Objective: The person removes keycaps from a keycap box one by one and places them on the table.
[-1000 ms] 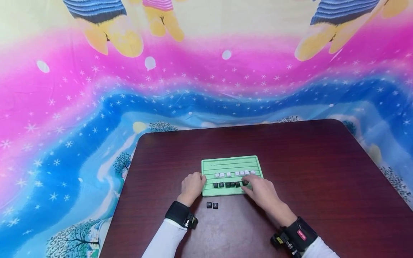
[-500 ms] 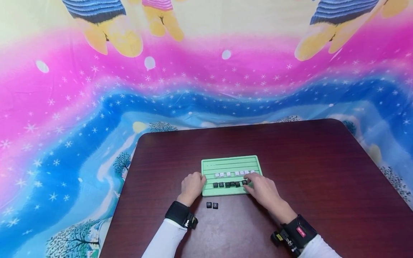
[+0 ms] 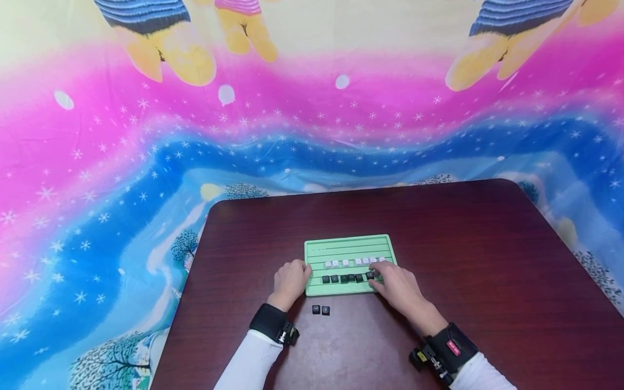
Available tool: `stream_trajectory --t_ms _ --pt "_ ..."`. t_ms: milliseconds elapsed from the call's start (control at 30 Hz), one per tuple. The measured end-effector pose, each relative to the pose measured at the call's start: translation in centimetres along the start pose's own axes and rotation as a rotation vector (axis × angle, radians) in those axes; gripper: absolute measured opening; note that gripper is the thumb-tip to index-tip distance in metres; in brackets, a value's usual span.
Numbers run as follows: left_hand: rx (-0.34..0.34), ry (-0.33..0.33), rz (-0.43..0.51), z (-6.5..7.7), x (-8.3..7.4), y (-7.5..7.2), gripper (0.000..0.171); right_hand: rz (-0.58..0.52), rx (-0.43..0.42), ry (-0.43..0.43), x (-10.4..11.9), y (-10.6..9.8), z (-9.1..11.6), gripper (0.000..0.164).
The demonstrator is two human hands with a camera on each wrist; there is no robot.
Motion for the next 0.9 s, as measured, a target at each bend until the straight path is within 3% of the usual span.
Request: stream_trajectory --t_ms 900 --pt "-0.007 0.011 -0.007 0.10 -0.10 -0.10 0.049 0.001 0.021 -0.016 0.24 0.12 -0.20 0.013"
Point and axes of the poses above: each hand's wrist, its own z-axis away from the middle knuckle, its own y-axis out of the palm, x = y × z, the point moved 3 cm from there along -z, towards the middle knuckle
